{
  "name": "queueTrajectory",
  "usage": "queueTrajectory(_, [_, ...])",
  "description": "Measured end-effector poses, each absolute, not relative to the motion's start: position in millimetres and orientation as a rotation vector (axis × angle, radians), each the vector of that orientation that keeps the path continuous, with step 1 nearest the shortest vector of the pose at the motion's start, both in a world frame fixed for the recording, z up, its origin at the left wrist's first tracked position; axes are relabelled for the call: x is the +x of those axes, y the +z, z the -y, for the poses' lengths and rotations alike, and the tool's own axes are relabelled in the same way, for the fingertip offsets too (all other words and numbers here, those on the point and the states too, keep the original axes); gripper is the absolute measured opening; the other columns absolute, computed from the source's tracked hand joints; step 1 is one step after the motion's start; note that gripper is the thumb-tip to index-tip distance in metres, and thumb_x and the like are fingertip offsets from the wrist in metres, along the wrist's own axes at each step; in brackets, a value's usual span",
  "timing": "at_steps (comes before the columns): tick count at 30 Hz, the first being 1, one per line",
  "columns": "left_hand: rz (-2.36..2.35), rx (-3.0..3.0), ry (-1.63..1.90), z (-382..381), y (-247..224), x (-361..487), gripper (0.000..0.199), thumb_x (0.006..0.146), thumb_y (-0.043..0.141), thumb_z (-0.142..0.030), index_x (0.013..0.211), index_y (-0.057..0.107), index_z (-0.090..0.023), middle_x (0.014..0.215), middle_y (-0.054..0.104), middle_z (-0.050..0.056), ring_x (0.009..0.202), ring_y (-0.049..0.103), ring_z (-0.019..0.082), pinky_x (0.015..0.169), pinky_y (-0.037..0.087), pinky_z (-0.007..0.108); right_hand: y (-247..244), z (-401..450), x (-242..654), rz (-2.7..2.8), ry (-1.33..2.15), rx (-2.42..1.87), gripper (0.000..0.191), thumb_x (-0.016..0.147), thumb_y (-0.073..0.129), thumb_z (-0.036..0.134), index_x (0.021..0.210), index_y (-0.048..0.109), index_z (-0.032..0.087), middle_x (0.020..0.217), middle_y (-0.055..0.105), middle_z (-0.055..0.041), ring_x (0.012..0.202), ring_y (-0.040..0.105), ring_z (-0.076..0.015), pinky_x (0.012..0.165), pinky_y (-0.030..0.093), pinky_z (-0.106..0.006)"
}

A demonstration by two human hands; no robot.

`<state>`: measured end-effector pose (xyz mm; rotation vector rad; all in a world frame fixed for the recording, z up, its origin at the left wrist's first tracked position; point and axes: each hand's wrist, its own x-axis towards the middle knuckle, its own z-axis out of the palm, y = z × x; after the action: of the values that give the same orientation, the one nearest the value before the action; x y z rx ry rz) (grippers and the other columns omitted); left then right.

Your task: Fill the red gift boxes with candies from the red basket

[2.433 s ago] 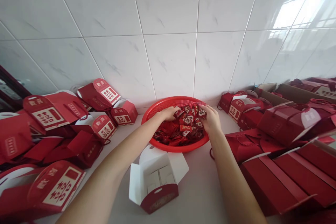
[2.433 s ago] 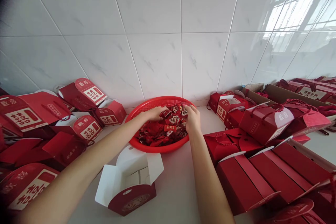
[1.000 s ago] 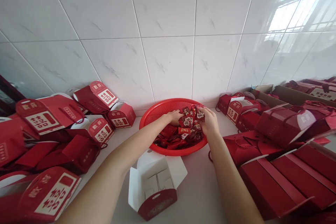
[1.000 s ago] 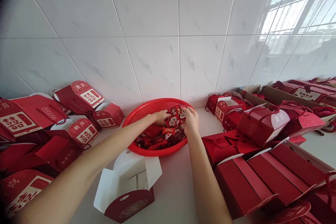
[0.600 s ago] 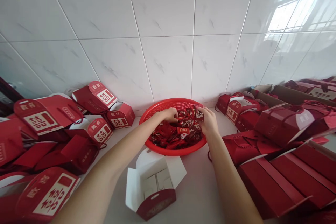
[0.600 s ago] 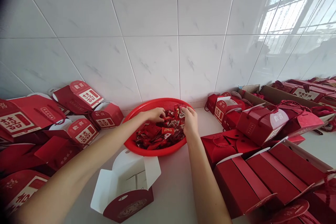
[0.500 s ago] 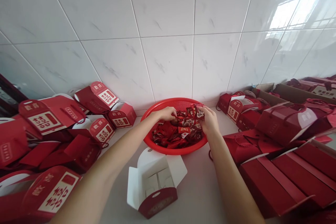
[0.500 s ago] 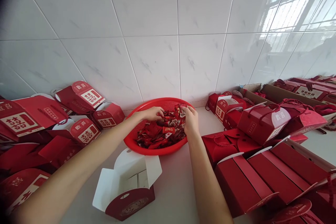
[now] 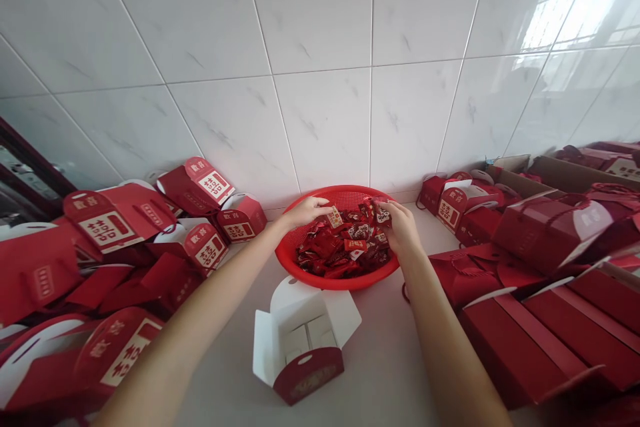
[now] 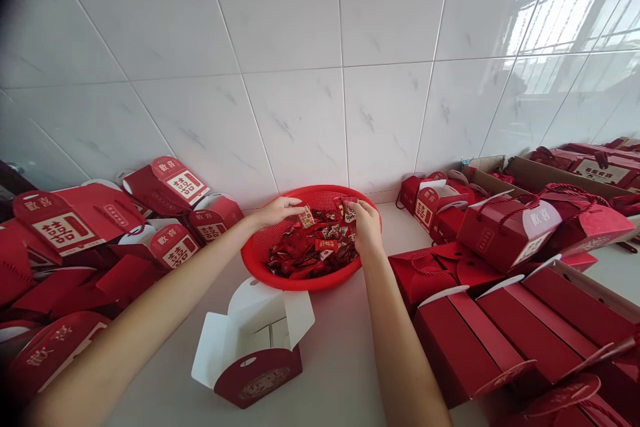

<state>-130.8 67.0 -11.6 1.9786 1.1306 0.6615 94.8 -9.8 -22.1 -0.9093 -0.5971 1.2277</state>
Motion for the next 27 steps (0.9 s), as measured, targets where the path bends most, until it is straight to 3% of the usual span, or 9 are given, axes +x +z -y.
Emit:
queueTrajectory(11, [-1.011,1.525,0.790,-40,-7,-112,0.038,0.070,0.080,-0.050,0.086,0.069,-0.018,0.083,0.074,0.002,0.077,0.068,0.018,0.077,0.053,0.033,-23,9,96,0.721,1.290,-0.867,0.020,0.052,0.079,0.031,0.066,0.070,0.020,0.074,0.070,-0.0014,0.069,0.060,-0.0174,0.056,0.046,-0.027])
queueTrajectory(18, [-1.050,1.721,0.897,-26,-3,-98,0.034,0.070,0.077,-0.051,0.078,0.071,-0.018,0.081,0.073,0.002,0.077,0.067,0.020,0.074,0.052,0.033,-18,16,99,0.816,1.402,-0.837,0.028,0.053,0.086,0.035,0.075,0.076,0.021,0.089,0.072,-0.0036,0.080,0.061,-0.0186,0.059,0.051,-0.026])
queueTrajectory(27, [-1.001,1.746,1.032,-27,-2,-81,0.039,0.068,0.082,-0.045,0.093,0.076,-0.016,0.099,0.077,0.008,0.097,0.068,0.025,0.089,0.052,0.037,-20,18,98,0.853,1.499,-0.786,0.036,0.049,0.092,0.036,0.069,0.066,0.020,0.075,0.066,0.0008,0.072,0.061,-0.0163,0.057,0.054,-0.028])
